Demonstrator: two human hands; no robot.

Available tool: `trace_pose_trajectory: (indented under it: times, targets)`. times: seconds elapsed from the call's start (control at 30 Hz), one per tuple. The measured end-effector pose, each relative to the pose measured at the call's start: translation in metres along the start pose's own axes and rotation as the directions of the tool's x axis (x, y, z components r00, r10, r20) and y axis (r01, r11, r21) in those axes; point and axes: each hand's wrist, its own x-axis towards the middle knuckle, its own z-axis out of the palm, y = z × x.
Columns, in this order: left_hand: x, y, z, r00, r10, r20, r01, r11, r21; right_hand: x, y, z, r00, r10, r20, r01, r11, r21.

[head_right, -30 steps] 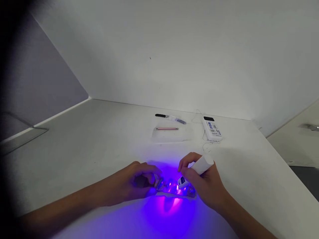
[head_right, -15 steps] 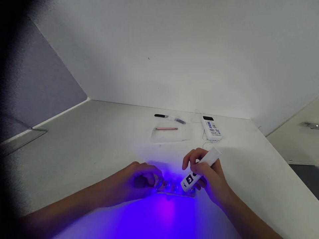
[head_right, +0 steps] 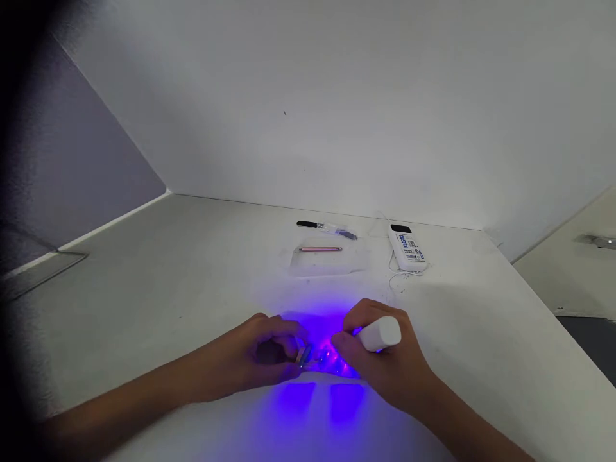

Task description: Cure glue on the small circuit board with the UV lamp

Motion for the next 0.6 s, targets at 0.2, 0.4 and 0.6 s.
trace_pose_trajectory:
  times: [0.2,0.4,0.6]
  targets:
    - [0.0008,0.0020,0.0001,1.000,-0.010,0.029,0.011,0.999,-0.046,0.0001,-0.0045,-0.0002,0.998,0.052,0.039,-0.052,0.999,0.001]
    - [-0.0020,0.0029,-0.0012,1.000,-0.008,0.017,0.008,1.000,-0.021,-0.0003,0.0001,-0.0015,0.990,0.142,0.027,-0.144,0.984,0.105]
    - [-0.0020,0.0030,-0.0012,1.000,0.004,0.019,-0.003,1.000,-0.010,0.0008,0.0011,-0.0042,0.990,0.126,0.060,-0.133,0.983,0.124]
